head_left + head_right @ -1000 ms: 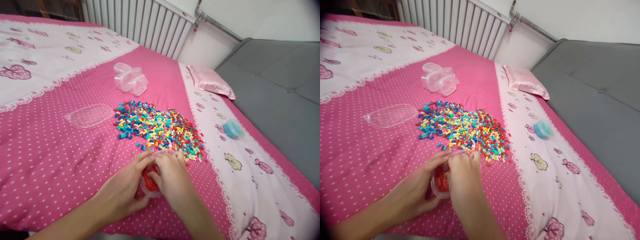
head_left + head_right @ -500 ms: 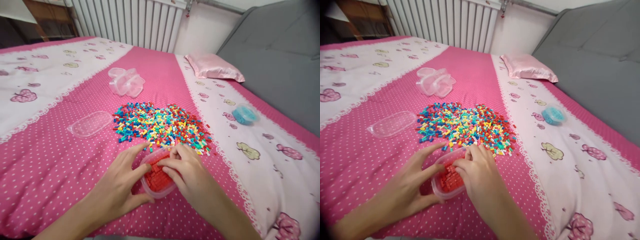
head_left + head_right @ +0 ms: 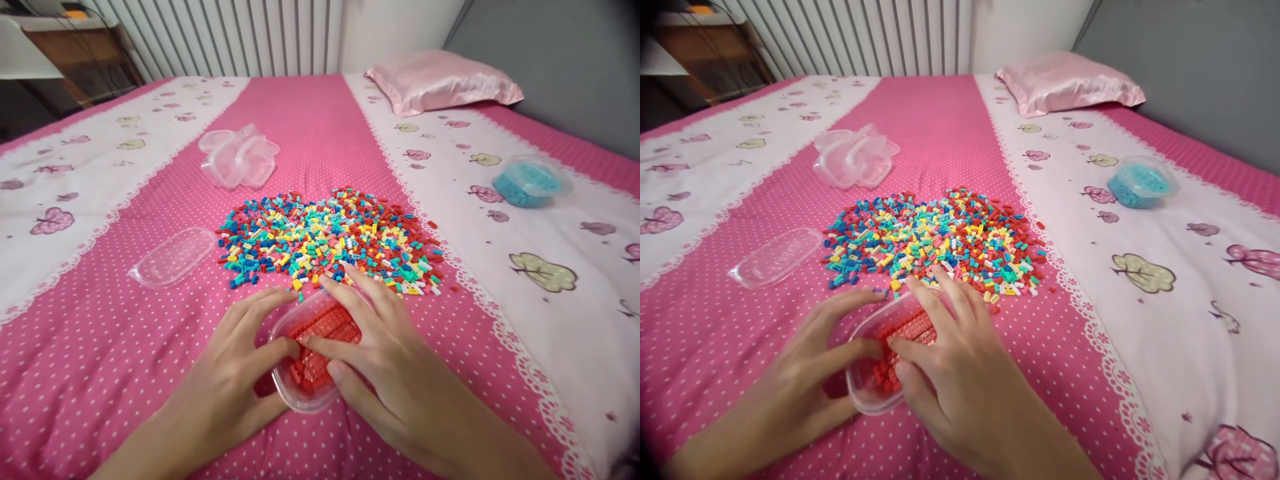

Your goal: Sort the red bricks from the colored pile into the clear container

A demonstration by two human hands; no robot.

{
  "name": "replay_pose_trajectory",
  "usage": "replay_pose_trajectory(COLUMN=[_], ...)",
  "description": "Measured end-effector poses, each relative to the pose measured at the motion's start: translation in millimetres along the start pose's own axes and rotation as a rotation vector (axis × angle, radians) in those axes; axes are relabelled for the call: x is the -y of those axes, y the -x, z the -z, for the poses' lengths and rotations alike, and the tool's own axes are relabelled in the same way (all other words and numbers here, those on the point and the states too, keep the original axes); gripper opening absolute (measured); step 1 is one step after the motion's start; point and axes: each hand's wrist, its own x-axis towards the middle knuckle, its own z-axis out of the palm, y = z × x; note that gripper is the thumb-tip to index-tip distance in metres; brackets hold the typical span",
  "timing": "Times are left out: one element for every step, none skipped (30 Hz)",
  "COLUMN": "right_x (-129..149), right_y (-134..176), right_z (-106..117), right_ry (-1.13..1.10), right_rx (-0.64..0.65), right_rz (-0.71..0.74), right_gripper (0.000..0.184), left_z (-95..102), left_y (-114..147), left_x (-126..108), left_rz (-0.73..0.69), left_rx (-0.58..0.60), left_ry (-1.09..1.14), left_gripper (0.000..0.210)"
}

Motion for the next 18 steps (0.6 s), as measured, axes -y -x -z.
replay_pose_trajectory(right_x=[-0.1, -0.3, -0.6, -1.0, -1.4, -1.7, -2.1, -2.6, -3.0, -3.5, -4.1, -4.6, -5.1, -5.5, -5.7, -5.9, -6.0, -6.0], right_y=[-0.3, -0.5, -0.5, -0.3, 0.0, 0.4, 0.9, 1.5, 2.0, 2.5, 2.9, 3.3, 3.6, 3.8, 3.9, 4.0, 4.1, 4.2], right_z=[-0.6, -0.9, -1.0, -1.0, -0.7, -0.3, 0.1, 0.6, 1.0, 1.3, 1.6, 1.7, 1.7, 1.6, 1.5, 1.5, 1.6, 1.9], right_ry=[0.003, 0.004, 0.003, -0.002, -0.008, -0.016, -0.024, -0.031, -0.036, -0.039, -0.041, -0.042, -0.043, -0.043, -0.041, -0.039, -0.035, -0.032], right_rx=[-0.003, -0.005, -0.009, -0.014, -0.021, -0.031, -0.041, -0.053, -0.064, -0.07, -0.073, -0.071, -0.067, -0.062, -0.06, -0.059, -0.06, -0.063], right_rz=[0.0, -0.002, -0.004, -0.005, -0.004, -0.004, -0.004, -0.005, -0.008, -0.01, -0.012, -0.013, -0.013, -0.014, -0.014, -0.014, -0.016, -0.017], right_gripper=[0.028, 0.028, 0.028, 0.029, 0.03, 0.031, 0.031, 0.032, 0.033, 0.034, 0.034, 0.034, 0.033, 0.033, 0.033, 0.033, 0.033, 0.034], left_z=[0.4, 1.1, 1.9, 2.9, 4.0, 5.0, 6.0, 6.6, 7.0, 7.1, 7.0, 6.7, 6.4, 6.0, 5.8, 5.6, 5.5, 5.5], left_y=[-0.1, -0.2, -0.2, -0.1, 0.2, 0.5, 1.0, 1.3, 1.5, 1.4, 1.0, 0.4, -0.4, -1.3, -2.3, -3.2, -4.0, -4.5], left_x=[-0.4, -0.8, -1.1, -1.3, -1.2, -1.0, -0.7, -0.1, 0.5, 1.3, 2.0, 2.7, 3.2, 3.6, 3.8, 3.9, 3.8, 3.7], left_rz=[-0.003, -0.003, -0.005, -0.007, -0.013, -0.022, -0.036, -0.056, -0.074, -0.088, -0.096, -0.1, -0.099, -0.099, -0.1, -0.103, -0.106, -0.107], left_rx=[-0.002, -0.004, -0.011, -0.018, -0.025, -0.029, -0.033, -0.033, -0.031, -0.027, -0.025, -0.022, -0.02, -0.017, -0.017, -0.017, -0.017, -0.018], left_ry=[-0.009, -0.018, -0.024, -0.026, -0.022, -0.015, -0.004, 0.007, 0.017, 0.023, 0.027, 0.027, 0.024, 0.019, 0.012, 0.005, -0.002, -0.006], left_gripper=[0.014, 0.016, 0.018, 0.02, 0.02, 0.019, 0.017, 0.016, 0.015, 0.015, 0.015, 0.016, 0.015, 0.015, 0.013, 0.012, 0.011, 0.01])
